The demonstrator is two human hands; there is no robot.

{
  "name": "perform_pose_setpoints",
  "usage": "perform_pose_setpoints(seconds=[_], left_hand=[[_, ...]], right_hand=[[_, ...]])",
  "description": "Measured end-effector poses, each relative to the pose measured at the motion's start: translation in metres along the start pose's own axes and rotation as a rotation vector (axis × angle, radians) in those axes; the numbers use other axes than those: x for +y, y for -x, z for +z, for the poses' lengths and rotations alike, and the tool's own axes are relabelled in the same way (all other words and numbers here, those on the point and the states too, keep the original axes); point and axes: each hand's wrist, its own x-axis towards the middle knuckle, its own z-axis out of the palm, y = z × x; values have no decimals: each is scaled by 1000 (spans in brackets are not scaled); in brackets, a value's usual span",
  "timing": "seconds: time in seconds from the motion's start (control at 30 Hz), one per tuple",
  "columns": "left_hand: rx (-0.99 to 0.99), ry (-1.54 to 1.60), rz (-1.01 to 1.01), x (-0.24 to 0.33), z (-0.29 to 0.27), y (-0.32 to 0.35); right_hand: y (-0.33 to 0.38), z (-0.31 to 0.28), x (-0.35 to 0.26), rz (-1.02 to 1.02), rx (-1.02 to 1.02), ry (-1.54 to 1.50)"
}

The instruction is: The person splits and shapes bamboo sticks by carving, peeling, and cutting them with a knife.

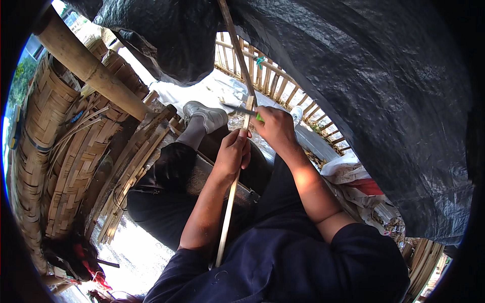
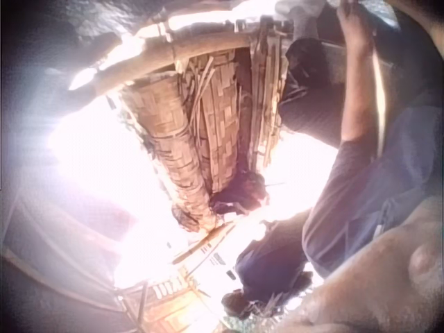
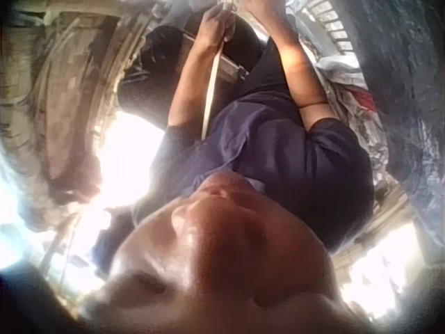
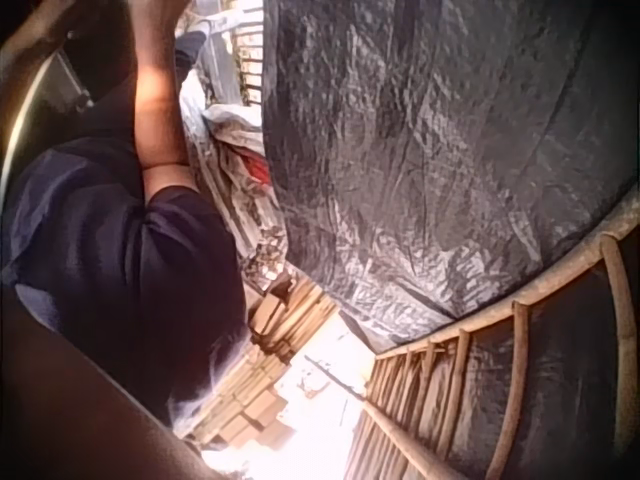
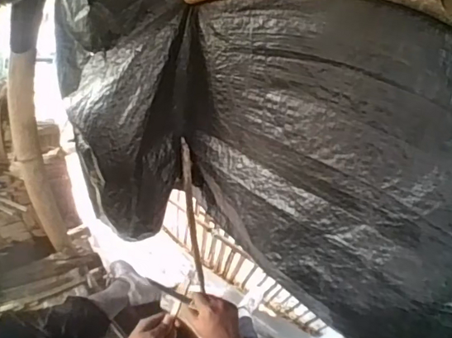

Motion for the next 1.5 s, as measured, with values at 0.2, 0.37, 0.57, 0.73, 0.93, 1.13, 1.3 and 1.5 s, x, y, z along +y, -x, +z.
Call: perform_pose_setpoints(seconds=[0.2, 0.37, 0.57, 0.73, 0.93, 1.13, 1.3, 1.5], left_hand=[[6, 101, -78, -10, -24, 6], [-6, 177, -88, 2, -30, 4], [5, 177, -116, -1, -40, 4], [-51, 201, -98, -1, -36, 2], [-68, 151, -108, -7, -21, 0], [-29, 8, -36, -17, -18, -2], [-15, -26, -15, -15, -19, -2], [11, -24, -11, -11, -16, -1]], right_hand=[[-25, -50, 45, 261, 60, -143], [-12, -58, 56, 422, -754, -432], [-11, -25, 55, 629, -99, -405], [-2, -2, 50, 472, -87, -472], [5, 28, 17, 450, -109, -505], [0, 32, -14, 432, -37, -300], [1, 36, 3, 538, -160, -359], [1, 28, 5, 678, -272, -578]])
